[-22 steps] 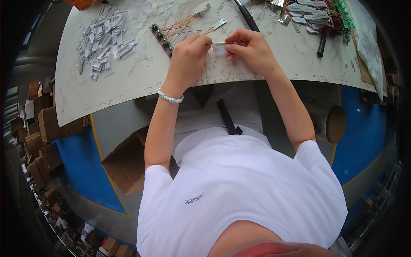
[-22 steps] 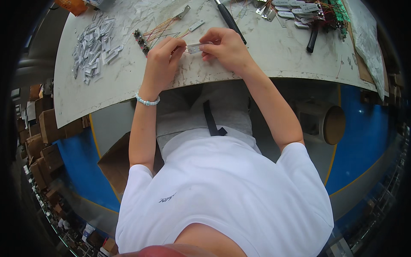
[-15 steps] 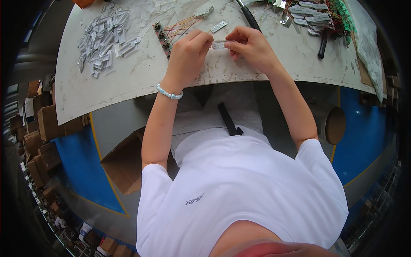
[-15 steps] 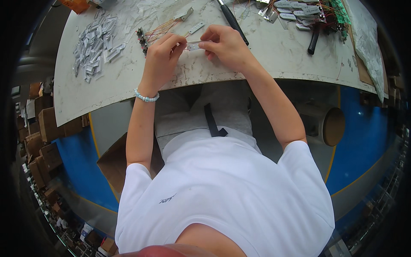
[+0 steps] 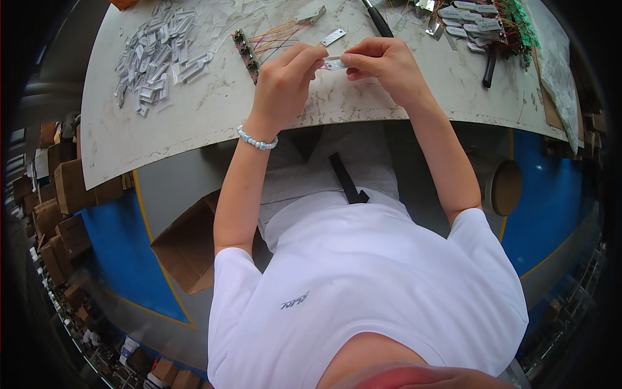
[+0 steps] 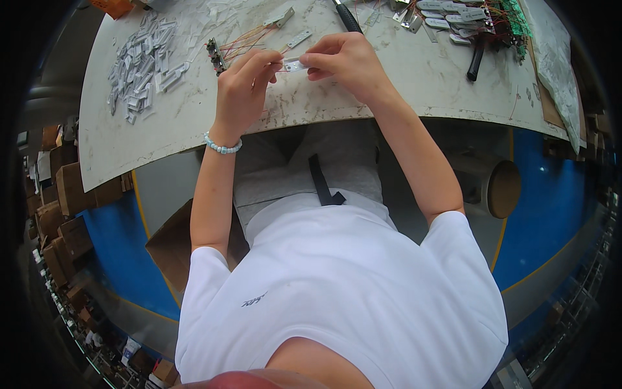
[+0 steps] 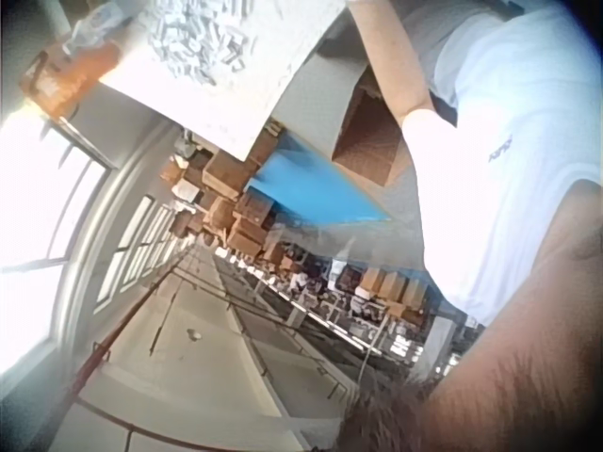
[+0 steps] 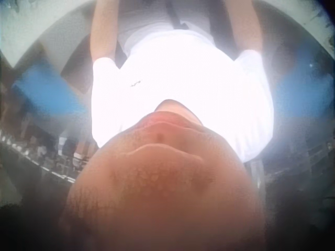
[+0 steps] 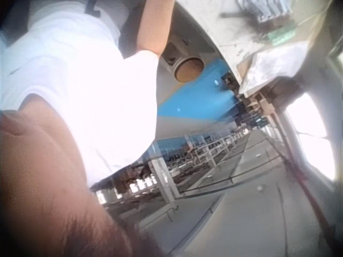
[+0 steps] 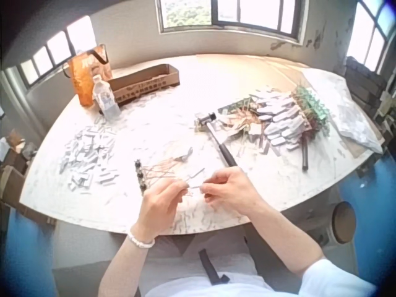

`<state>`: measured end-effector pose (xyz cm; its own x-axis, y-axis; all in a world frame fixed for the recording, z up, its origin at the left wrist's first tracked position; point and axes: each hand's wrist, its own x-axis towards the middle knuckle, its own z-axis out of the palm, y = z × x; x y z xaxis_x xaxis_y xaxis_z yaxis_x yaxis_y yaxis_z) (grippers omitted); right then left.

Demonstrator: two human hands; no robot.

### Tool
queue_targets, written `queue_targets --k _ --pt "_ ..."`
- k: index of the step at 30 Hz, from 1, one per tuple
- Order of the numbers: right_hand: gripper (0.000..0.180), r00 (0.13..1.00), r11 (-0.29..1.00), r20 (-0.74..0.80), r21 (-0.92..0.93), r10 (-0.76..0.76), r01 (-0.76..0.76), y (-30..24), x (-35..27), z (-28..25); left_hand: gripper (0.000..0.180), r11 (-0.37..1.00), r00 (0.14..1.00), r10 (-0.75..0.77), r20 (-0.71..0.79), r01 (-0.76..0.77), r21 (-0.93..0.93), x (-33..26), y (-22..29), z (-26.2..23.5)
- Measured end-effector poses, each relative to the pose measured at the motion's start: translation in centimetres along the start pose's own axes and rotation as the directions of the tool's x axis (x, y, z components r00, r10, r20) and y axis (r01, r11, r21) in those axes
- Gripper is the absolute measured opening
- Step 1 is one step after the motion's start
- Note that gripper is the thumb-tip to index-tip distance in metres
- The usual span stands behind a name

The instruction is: Assembling small electrical components into housings using a hammer and manual placement.

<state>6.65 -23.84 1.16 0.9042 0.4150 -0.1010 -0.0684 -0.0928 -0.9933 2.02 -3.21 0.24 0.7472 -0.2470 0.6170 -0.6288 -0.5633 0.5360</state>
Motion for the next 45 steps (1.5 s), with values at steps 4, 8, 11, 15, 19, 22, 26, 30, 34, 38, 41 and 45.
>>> queue_targets --k 4,8,11,15,19,22,26,30,34,38,41,45 --pt "0.023 0.995 0.998 -0.071 -0.022 -0.067 0.065 0.2 -0.4 0.3 0.014 1.000 0.997 0.015 -0.074 -0.016 -0.013 -0.2 0.2 0.1" --pt "0.025 0.999 0.999 0.004 0.001 -0.053 0.053 0.3 -0.4 0.0 0.013 1.000 0.999 0.013 -0.052 -0.012 0.016 0.0 -0.1 -0.4" --pt "0.028 0.998 0.997 0.060 0.070 -0.030 0.026 0.1 -0.4 -0.3 0.013 0.999 1.000 0.027 -0.010 -0.027 0.033 0.2 -0.1 -0.6" --pt "0.026 0.996 0.992 0.093 0.121 0.012 -0.023 -0.1 -0.4 -0.2 0.014 0.998 0.999 0.047 -0.007 -0.047 0.045 0.2 -0.3 -0.4" --pt "0.022 0.998 0.986 0.064 0.168 0.002 -0.012 0.7 -0.2 -0.1 0.013 0.998 0.998 0.047 0.045 -0.049 0.041 0.2 -0.5 -0.4" --pt "0.020 0.997 0.998 0.070 0.065 -0.024 0.019 1.2 0.2 -0.2 0.014 0.997 0.998 0.052 0.038 -0.054 0.053 0.3 -0.8 -0.5" --pt "0.019 0.995 0.996 0.047 0.011 -0.086 0.085 1.1 0.4 0.0 0.014 0.995 0.999 0.017 0.044 -0.021 0.093 0.2 -0.9 -0.4" --pt "0.015 0.996 0.978 0.048 -0.189 -0.075 0.082 0.8 1.0 0.3 0.014 0.989 0.994 0.047 0.103 -0.061 0.138 0.5 -1.2 -0.3" --pt "0.011 0.993 0.897 0.116 -0.436 -0.025 0.073 -0.3 2.2 0.3 0.017 0.974 0.977 0.068 0.200 -0.108 0.198 1.1 -1.5 -0.4" --pt "0.008 0.987 0.864 0.156 -0.500 0.025 0.058 -1.2 3.2 0.4 0.019 0.970 0.969 0.054 0.239 -0.108 0.216 1.4 -2.5 -0.3" --pt "0.010 0.979 0.821 0.195 -0.567 0.052 0.069 -2.0 3.5 0.4 0.020 0.988 0.974 -0.012 0.225 -0.023 0.150 1.6 -3.1 -0.2" --pt "0.013 0.968 0.706 0.240 -0.698 0.068 0.123 -2.8 3.6 0.8 0.020 0.991 0.968 0.000 0.252 -0.035 0.131 2.0 -2.6 -0.4"
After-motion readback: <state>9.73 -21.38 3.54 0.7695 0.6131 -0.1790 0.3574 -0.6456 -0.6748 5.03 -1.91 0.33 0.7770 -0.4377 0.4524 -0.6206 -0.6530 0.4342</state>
